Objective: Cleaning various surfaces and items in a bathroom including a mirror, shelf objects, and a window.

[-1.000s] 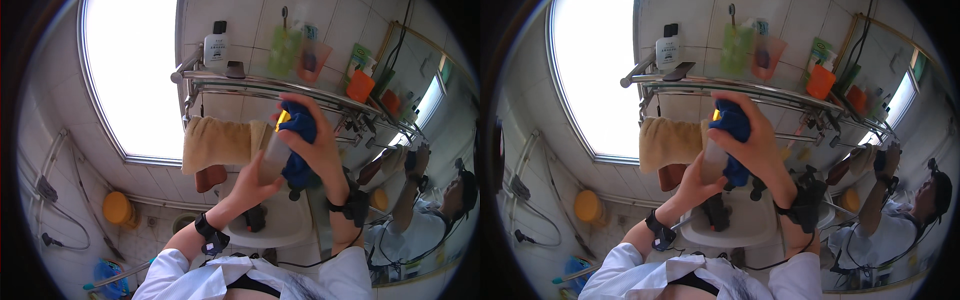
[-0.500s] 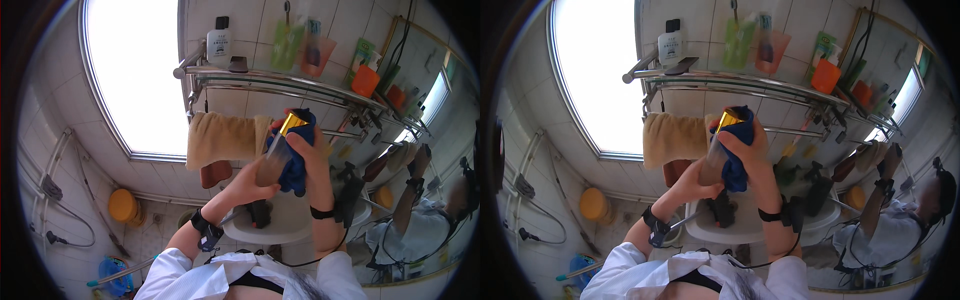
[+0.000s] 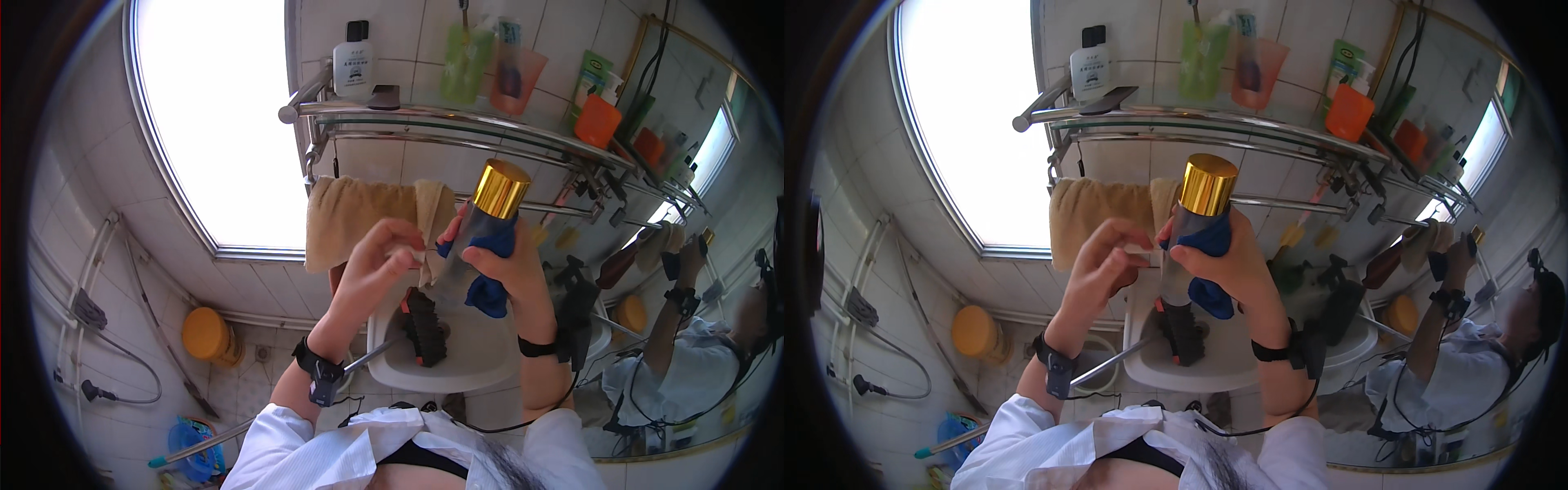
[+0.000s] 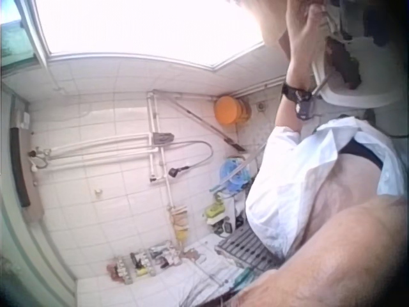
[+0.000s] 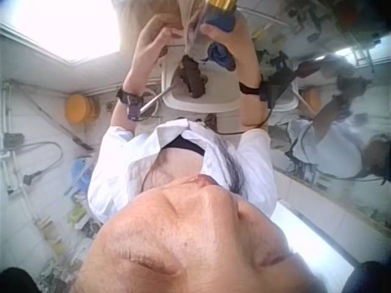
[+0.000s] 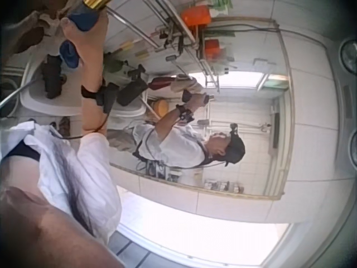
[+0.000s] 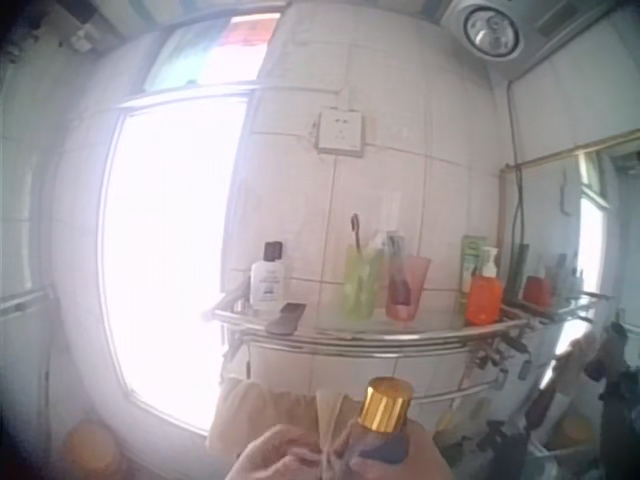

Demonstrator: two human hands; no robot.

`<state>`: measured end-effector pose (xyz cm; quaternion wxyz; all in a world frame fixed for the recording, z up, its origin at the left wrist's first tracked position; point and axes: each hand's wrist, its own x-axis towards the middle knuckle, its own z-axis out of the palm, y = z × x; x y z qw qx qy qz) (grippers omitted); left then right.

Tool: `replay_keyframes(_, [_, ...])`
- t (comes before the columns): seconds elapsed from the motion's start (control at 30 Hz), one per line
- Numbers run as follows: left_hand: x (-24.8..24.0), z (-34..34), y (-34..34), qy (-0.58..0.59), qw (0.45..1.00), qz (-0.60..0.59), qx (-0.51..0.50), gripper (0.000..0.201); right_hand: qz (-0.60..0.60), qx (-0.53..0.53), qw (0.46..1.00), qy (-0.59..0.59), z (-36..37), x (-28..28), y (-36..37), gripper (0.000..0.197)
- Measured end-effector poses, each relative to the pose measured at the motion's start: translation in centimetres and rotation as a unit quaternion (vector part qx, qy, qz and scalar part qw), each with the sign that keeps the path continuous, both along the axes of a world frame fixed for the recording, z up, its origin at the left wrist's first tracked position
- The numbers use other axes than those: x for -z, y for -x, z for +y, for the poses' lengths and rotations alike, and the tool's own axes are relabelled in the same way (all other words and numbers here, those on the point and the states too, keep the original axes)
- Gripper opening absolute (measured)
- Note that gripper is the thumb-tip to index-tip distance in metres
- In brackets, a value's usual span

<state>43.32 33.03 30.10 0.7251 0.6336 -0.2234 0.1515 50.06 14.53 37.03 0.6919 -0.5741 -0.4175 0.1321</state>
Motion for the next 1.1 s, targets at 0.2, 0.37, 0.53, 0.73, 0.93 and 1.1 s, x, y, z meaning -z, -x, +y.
replay_keyframes(0.2, [-3.6,-1.7,-0.3,0.09,0.993,0.019,0.069,0.053,-0.023,0.013,0.989,0.148,0.3,1.5,1.1,0.05])
replay_keyframes(0.37, [-2.4,-2.3,-0.6,0.114,0.992,0.039,0.036,0.044,0.024,0.023,0.976,0.215,0.5,2.2,0.9,0.056])
replay_keyframes(0.53, [-3.2,-2.0,-0.9,0.105,0.993,0.062,0.009,0.039,0.071,-0.039,0.985,0.154,0.2,4.9,0.3,0.056])
replay_keyframes(0.73, [-3.1,-0.6,-0.4,0.17,0.983,-0.033,-0.057,0.063,0.111,-0.147,0.934,0.305,-1.6,7.0,1.6,0.061])
replay_keyframes(0.93, [-0.4,2.7,2.4,0.154,0.982,-0.062,-0.086,0.062,-0.088,0.168,0.979,-0.078,-7.6,-7.3,-0.9,0.047])
replay_keyframes(1.1, [1.2,1.4,4.2,0.187,0.981,-0.004,-0.058,0.06,-0.301,0.467,0.822,0.127,-7.6,-17.1,-11.7,0.061])
